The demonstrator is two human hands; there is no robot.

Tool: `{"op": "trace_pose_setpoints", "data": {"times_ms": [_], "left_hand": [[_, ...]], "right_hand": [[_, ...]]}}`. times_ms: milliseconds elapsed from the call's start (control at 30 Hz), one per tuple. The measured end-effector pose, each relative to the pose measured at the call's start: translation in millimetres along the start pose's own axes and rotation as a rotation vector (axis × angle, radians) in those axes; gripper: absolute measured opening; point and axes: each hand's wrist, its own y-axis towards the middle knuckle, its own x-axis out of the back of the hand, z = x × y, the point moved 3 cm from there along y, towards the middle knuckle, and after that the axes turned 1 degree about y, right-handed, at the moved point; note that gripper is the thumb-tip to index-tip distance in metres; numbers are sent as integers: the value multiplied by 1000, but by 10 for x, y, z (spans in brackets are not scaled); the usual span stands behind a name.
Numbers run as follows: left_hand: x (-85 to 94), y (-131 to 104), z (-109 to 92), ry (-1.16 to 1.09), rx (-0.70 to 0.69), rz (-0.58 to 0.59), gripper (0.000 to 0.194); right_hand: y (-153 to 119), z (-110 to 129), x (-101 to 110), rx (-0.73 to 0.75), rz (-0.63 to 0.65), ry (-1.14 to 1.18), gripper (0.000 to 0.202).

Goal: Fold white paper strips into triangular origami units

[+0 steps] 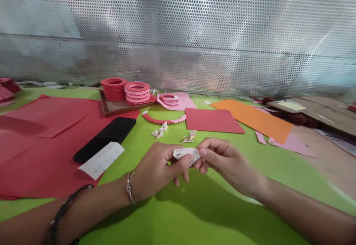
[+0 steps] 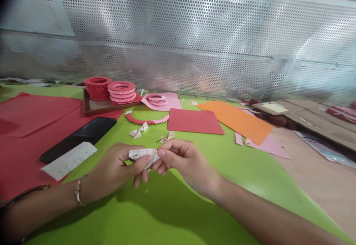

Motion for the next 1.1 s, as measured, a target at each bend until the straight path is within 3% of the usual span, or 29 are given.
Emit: {"op": "trace_pose_setpoints", "data": {"times_ms": [333,467,700,833,900,1000,1100], "left_hand": [[-41,4,12,-40,44,76,25],[-51,16,19,-179,79,65,22],[-55,34,19,-453,146,39,19],[-49,43,33,-514,184,54,24],[-50,51,53,-550,192,62,25],[-54,65,89,-622,197,70,26],[-55,68,110,-661,229,71,27]], "right_hand": [[-71,97,-77,48,-116,-393,13],[-100,117,-97,99,-139,-505,8],[-161,200,-111,401,-207,-873,2],[-205,222,-117,668,-151,-1142,9],[-216,207,-119,774,-43,-1236,10],[-214,187,-116,862,125,-1306,11],[-206,201,-101,890,150,-1355,15]]}}
